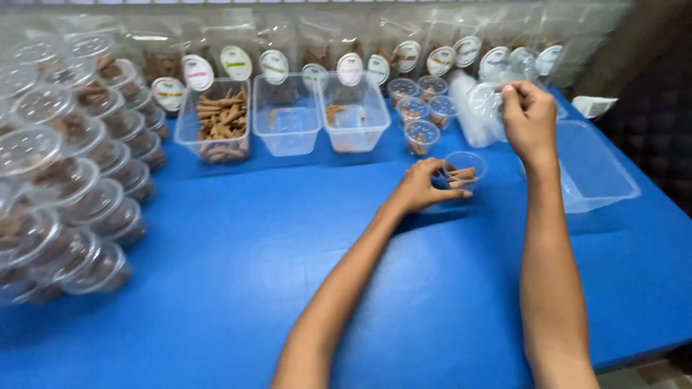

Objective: Filling small plastic cups with incense sticks and sealing them with lids.

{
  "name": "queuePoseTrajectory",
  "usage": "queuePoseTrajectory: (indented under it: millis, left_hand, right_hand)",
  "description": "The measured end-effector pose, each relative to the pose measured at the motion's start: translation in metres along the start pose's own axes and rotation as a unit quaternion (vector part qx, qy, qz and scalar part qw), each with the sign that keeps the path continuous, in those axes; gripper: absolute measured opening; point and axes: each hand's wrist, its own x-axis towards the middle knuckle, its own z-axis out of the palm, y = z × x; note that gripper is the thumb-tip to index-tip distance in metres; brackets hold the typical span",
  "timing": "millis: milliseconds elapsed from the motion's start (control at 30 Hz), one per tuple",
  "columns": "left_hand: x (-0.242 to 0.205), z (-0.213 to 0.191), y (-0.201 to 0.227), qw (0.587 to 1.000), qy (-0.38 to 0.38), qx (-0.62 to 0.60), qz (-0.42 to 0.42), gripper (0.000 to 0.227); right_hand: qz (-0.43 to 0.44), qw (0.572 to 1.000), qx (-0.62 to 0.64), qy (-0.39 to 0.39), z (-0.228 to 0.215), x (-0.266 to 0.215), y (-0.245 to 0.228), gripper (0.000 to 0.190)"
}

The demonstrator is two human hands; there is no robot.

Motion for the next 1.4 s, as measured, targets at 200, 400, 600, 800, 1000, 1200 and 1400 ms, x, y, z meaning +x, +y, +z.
queuePoseTrajectory:
  millis: [200, 400, 600, 800, 1000, 1200, 1400]
  left_hand:
    - [-0.051, -0.106, 0.025, 0.991, -0.056, 0.121, -0.005, 0.059]
    - [-0.087, -0.152, 0.005, 0.980, -0.081, 0.176, -0.055, 0.061]
    - [-0.087, -0.160, -0.003, 0.972, -0.109, 0.191, -0.087, 0.070]
    - [-0.080, -0.178, 0.028, 0.984, 0.090, 0.151, 0.028, 0.065]
    - [-0.064, -0.155, 0.049, 0.979, 0.204, 0.018, -0.009, 0.026]
    - [-0.060, -0.151, 0.042, 0.959, 0.275, -0.063, -0.041, 0.014]
    - [-0.063, -0.152, 0.053, 0.957, 0.279, -0.079, -0.026, 0.014]
  right_hand:
    - [0.045, 0.979, 0.041, -0.195, 0.043, -0.021, -0.003, 0.024]
    - [0.051, 0.943, 0.225, -0.239, 0.088, -0.047, -0.043, 0.022]
    - [0.041, 0.937, 0.261, -0.228, 0.107, -0.057, -0.066, 0.020]
    - [0.024, 0.942, 0.269, -0.201, 0.111, -0.059, -0.074, 0.018]
    - [-0.001, 0.939, 0.267, -0.219, 0.112, -0.063, -0.102, 0.014]
    - [0.046, 0.916, 0.267, -0.296, 0.099, -0.067, -0.115, 0.044]
    - [-0.009, 0.933, 0.215, -0.288, 0.091, -0.066, -0.132, 0.017]
